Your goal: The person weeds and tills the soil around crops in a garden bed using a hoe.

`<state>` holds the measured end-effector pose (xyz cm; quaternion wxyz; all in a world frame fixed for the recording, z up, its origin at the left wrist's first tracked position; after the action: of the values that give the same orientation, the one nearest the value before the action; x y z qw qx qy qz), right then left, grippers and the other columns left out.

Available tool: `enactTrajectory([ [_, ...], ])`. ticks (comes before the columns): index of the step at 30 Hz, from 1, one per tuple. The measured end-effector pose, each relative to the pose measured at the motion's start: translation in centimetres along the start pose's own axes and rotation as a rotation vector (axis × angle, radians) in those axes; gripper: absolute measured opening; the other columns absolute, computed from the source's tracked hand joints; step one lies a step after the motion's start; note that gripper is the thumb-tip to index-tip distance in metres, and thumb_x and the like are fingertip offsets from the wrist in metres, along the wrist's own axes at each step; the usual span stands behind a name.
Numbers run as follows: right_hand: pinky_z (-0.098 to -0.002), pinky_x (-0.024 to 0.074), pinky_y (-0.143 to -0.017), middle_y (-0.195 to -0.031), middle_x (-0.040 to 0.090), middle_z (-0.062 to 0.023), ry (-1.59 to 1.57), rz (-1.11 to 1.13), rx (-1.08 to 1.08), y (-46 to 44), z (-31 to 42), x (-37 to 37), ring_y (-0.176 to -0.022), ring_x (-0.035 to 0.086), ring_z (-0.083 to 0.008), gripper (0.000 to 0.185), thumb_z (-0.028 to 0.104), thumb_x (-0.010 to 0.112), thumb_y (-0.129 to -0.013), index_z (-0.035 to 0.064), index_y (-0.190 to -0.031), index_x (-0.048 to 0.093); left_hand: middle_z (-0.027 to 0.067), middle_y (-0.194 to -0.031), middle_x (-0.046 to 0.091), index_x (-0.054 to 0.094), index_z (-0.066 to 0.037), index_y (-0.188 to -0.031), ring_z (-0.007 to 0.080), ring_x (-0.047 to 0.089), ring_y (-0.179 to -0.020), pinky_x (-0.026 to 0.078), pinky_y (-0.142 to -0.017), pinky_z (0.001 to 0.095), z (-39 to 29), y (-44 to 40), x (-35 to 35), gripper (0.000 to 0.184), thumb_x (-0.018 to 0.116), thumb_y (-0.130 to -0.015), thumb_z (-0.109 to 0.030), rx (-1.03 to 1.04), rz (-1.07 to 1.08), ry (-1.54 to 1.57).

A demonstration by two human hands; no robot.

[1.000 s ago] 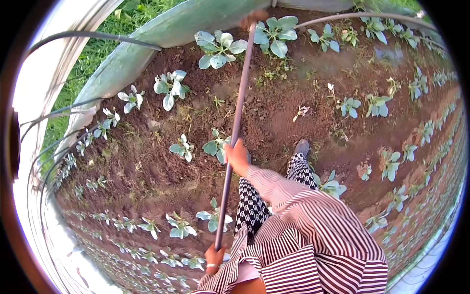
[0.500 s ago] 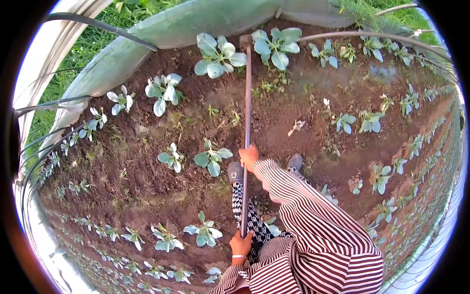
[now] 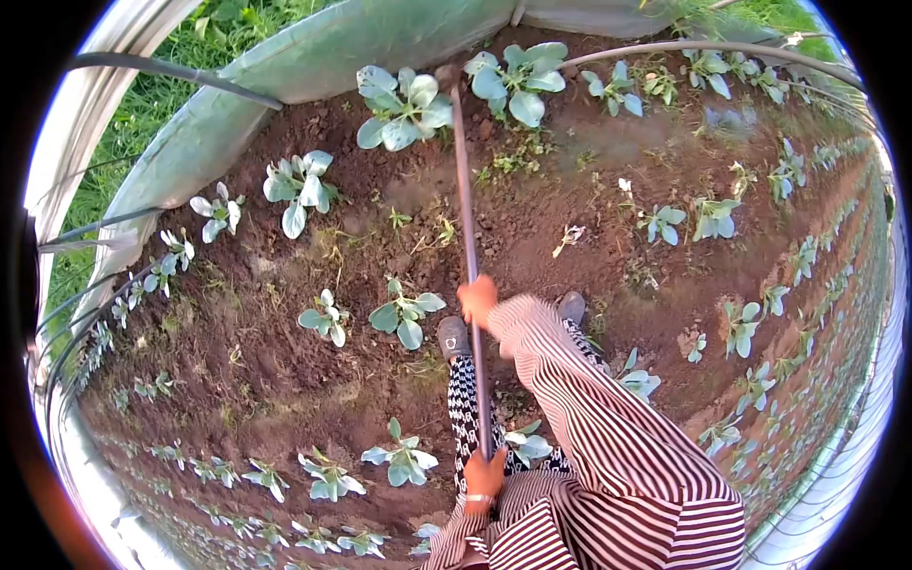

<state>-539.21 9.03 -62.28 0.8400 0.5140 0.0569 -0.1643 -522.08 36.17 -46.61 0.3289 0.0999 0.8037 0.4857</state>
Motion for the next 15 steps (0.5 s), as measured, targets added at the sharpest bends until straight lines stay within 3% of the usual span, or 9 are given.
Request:
enactTrajectory([
  [3,-0.0361,0.0379,-0.029,-0.048,0.05,-0.0124,-0.171,0.067,0.067,4.5,-4.6,1.4,-0.032,0.047,-0.0214,0.01,0.003,0.054,-0.071,-0.0024,-0.066,0.047,0.0192,-0.069,0.062,0.062,-0.001,-0.082,0.0348,0.063,-0.066,0.047,-0.061,0.0408,1.2,4.9,-4.0,0.038,0.067,-0.074,-0.038,0.001,-0.046,-0.052],
  [7,-0.0337,0.0356,-0.028,-0.048,0.045,-0.0086,-0.416,0.16,-0.087,4.7,-0.2,1.9,-0.033,0.046,-0.0188,0.013,0.003,0.054,-0.072,-0.004,-0.079,0.045,0.0202,-0.07,0.063,0.062,-0.001,-0.083,0.0376,0.062,-0.068,0.048,-0.064,0.0447,2.4,1.3,-4.3,0.037,0.065,-0.075,-0.037,0.038,-0.082,-0.032],
  [11,-0.0341,0.0381,-0.03,-0.047,0.049,-0.0097,-0.259,0.047,-0.26,0.6,5.3,-0.1,-0.034,0.049,-0.019,0.013,0.005,0.053,-0.074,-0.0055,-0.077,0.046,0.0204,-0.067,0.061,0.061,0.0,-0.079,0.0373,0.062,-0.065,0.047,-0.058,0.0431,0.3,-5.3,-1.5,0.036,0.066,-0.076,-0.036,0.087,-0.078,-0.015],
  [14,-0.0363,0.0422,-0.033,-0.049,0.053,-0.0137,0.048,0.025,-0.166,-4.5,4.8,-1.3,-0.039,0.056,-0.0238,0.018,0.008,0.055,-0.073,-0.0095,-0.072,0.052,0.0179,-0.066,0.062,0.06,0.002,-0.081,0.0319,0.062,-0.062,0.047,-0.059,0.0387,-5.5,-4.8,-0.2,0.04,0.067,-0.076,-0.036,0.058,0.046,0.074],
  [15,-0.0372,0.0435,-0.033,-0.053,0.055,-0.0168,0.132,-0.072,-0.104,-5.9,1.7,-1.6,-0.042,0.059,-0.0253,0.019,0.008,0.056,-0.073,-0.0103,-0.071,0.052,0.018,-0.067,0.061,0.06,0.003,-0.085,0.033,0.062,-0.062,0.047,-0.061,0.0398,-6.0,-2.8,0.0,0.041,0.067,-0.075,-0.037,0.022,0.079,-0.006],
])
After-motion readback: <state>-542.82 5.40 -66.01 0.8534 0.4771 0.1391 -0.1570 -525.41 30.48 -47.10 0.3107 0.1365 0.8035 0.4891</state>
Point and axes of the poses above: each hand's wrist, its own y-axis away from the middle knuckle, its own x-axis out of the palm, z = x × y, the point moved 10 cm from there along -y, towards the middle knuckle
